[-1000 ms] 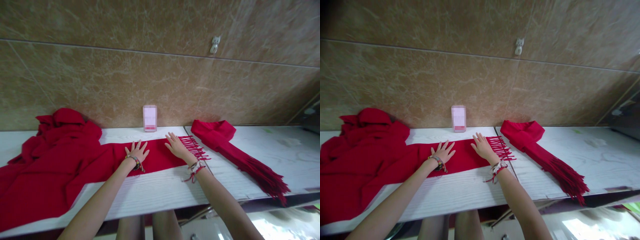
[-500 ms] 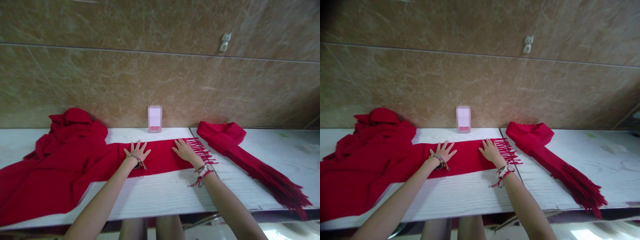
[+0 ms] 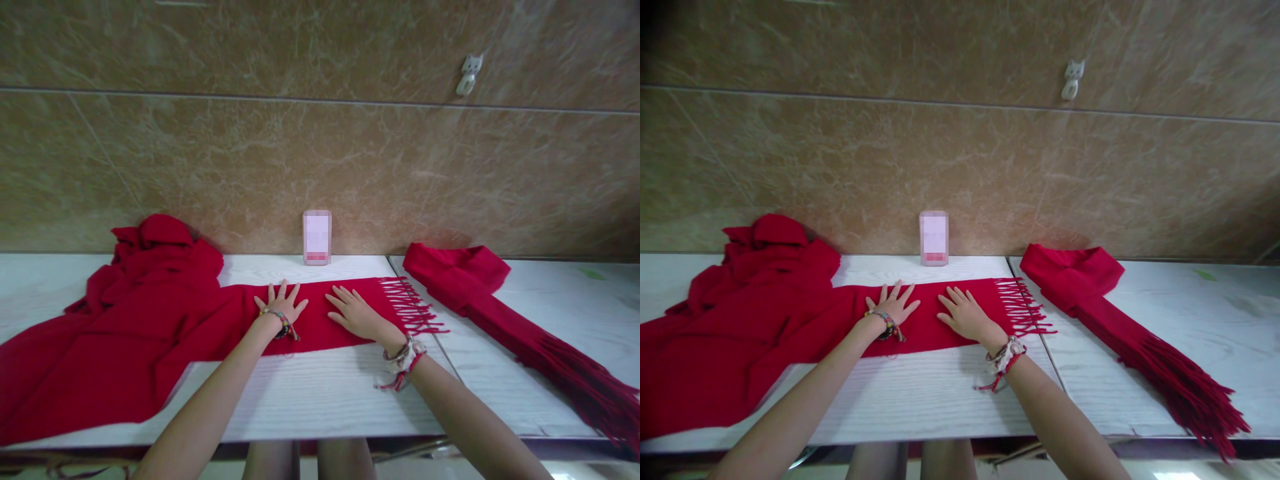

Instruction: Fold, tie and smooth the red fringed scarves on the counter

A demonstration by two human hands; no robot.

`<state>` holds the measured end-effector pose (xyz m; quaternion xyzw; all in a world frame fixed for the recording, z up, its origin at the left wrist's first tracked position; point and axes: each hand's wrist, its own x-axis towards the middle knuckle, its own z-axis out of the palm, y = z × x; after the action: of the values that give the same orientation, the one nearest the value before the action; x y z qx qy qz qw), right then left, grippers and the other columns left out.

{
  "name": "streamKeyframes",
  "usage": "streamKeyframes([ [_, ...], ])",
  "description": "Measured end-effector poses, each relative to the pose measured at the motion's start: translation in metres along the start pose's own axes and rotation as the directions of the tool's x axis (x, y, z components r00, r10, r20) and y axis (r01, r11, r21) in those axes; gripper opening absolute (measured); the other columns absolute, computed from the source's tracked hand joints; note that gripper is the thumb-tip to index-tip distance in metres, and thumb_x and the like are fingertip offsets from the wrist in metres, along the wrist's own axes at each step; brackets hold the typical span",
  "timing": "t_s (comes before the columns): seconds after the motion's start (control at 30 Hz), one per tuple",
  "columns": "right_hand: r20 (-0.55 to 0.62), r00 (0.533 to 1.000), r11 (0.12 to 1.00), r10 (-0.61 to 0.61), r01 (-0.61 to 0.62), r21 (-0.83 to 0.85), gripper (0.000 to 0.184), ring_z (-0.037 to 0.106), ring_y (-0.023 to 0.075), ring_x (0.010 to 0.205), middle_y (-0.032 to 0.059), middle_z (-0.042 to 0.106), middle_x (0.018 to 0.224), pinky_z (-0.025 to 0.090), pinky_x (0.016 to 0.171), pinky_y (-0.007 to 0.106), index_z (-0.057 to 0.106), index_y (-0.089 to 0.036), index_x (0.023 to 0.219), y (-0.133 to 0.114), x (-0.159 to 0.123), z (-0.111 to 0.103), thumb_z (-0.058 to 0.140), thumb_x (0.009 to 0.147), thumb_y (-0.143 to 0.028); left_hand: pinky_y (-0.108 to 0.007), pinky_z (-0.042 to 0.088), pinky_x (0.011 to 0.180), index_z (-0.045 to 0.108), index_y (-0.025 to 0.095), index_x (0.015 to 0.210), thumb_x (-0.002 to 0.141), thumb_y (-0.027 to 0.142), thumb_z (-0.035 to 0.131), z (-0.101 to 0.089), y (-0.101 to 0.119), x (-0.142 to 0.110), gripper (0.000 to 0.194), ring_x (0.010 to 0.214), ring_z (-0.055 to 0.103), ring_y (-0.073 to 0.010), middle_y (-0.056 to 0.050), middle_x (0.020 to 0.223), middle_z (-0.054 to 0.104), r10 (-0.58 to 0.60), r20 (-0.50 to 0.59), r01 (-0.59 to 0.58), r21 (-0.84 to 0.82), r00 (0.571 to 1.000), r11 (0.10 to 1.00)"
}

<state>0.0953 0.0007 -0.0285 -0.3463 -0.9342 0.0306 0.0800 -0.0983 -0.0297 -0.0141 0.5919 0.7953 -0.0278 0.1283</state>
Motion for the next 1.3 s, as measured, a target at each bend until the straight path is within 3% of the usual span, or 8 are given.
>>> streamKeyframes([
  [0.13, -0.068, 0.992, 0.995, 0.104, -0.103, 0.015, 0.052, 0.023, 0.0284, 0.131, 0.0194, 0.032, 0.139, 0.024, 0.105, 0.046, 0.038, -0.008, 0.132, 0.009, 0.0, -0.003, 0.036, 0.09, -0.038, -0.069, 0.009, 0.096, 0.017, 0.036, 0.139, 0.083, 0.057, 0.023, 0.002, -0.001, 0.001, 0.06, 0.132, -0.002, -0.0377, 0.002, 0.149, 0.004, 0.002, -0.006, -0.002, -0.003, 1.0, 1.0],
  [0.27, -0.159, 0.987, 1.0, 0.02, -0.017, 0.019, 0.052, 0.015, 0.0252, 0.133, 0.0151, 0.026, 0.143, 0.019, 0.107, 0.047, 0.035, -0.012, 0.134, -0.003, 0.0, -0.01, 0.035, 0.09, -0.039, -0.069, 0.011, 0.095, 0.017, 0.035, 0.139, 0.083, 0.056, 0.023, 0.002, 0.0, 0.001, 0.06, 0.132, -0.001, -0.0376, 0.001, 0.149, 0.005, 0.004, -0.012, -0.004, -0.004, 1.0, 1.0],
  [0.37, -0.054, 0.994, 0.996, -0.093, 0.094, 0.006, 0.055, 0.015, 0.0255, 0.133, 0.0123, 0.025, 0.144, 0.02, 0.106, 0.05, 0.031, -0.016, 0.136, -0.013, -0.001, -0.011, 0.034, 0.089, -0.045, -0.069, 0.01, 0.096, 0.017, 0.035, 0.139, 0.083, 0.056, 0.023, 0.003, 0.001, 0.0, 0.059, 0.133, -0.001, -0.0371, 0.002, 0.149, 0.005, 0.004, -0.01, -0.004, -0.002, 1.0, 1.0],
  [0.47, 0.084, 0.989, 0.992, -0.121, 0.123, -0.023, 0.055, 0.021, 0.0276, 0.132, 0.0107, 0.028, 0.143, 0.023, 0.103, 0.054, 0.03, -0.019, 0.136, -0.012, -0.004, -0.007, 0.031, 0.089, -0.048, -0.068, 0.009, 0.096, 0.016, 0.036, 0.139, 0.083, 0.057, 0.022, 0.002, 0.001, -0.001, 0.06, 0.133, -0.002, -0.0368, 0.002, 0.149, 0.004, 0.007, -0.008, -0.007, -0.002, 1.0, 1.0],
  [0.63, 0.087, 0.995, 0.989, -0.045, 0.057, -0.136, 0.052, 0.023, 0.0288, 0.131, 0.0112, 0.026, 0.143, 0.027, 0.1, 0.054, 0.029, -0.02, 0.137, 0.013, -0.009, 0.0, 0.027, 0.091, -0.045, -0.067, 0.011, 0.097, 0.017, 0.037, 0.138, 0.082, 0.06, 0.023, 0.0, -0.009, 0.001, 0.062, 0.133, 0.0, -0.0361, 0.002, 0.149, 0.004, 0.039, 0.002, -0.039, 0.025, 0.999, 0.999],
  [0.83, 0.113, 0.993, 0.988, -0.013, 0.03, -0.152, 0.05, 0.021, 0.0312, 0.131, 0.0129, 0.026, 0.143, 0.03, 0.097, 0.056, 0.029, -0.02, 0.137, 0.029, -0.01, 0.003, 0.03, 0.091, -0.041, -0.053, 0.015, 0.104, 0.023, 0.03, 0.138, 0.084, 0.056, 0.027, -0.007, -0.049, 0.0, 0.06, 0.133, 0.011, -0.0319, -0.004, 0.148, 0.013, 0.042, -0.054, -0.034, 0.141, 0.998, 0.989],
  [1.1, 0.034, 0.999, 0.994, -0.005, 0.009, -0.107, 0.05, 0.024, 0.0289, 0.13, 0.0101, 0.029, 0.143, 0.03, 0.097, 0.056, 0.028, -0.025, 0.137, 0.034, -0.009, 0.012, 0.026, 0.091, -0.045, -0.056, 0.019, 0.101, 0.027, 0.029, 0.137, 0.086, 0.047, 0.03, -0.024, -0.128, -0.029, 0.054, 0.132, 0.015, -0.0321, -0.005, 0.146, 0.018, -0.059, -0.252, 0.117, 0.223, 0.966, 0.968],
  [1.3, -0.009, 1.0, 0.985, -0.03, 0.028, -0.17, 0.048, 0.028, 0.0276, 0.129, 0.0106, 0.034, 0.14, 0.031, 0.097, 0.053, 0.035, -0.022, 0.134, 0.032, -0.009, 0.014, 0.025, 0.091, -0.042, -0.045, 0.014, 0.106, 0.036, 0.028, 0.134, 0.087, 0.027, 0.025, -0.02, -0.193, -0.032, 0.048, 0.132, 0.021, -0.0197, -0.001, 0.143, 0.029, 0.1, -0.316, 0.007, 0.318, 0.943, 0.948],
])
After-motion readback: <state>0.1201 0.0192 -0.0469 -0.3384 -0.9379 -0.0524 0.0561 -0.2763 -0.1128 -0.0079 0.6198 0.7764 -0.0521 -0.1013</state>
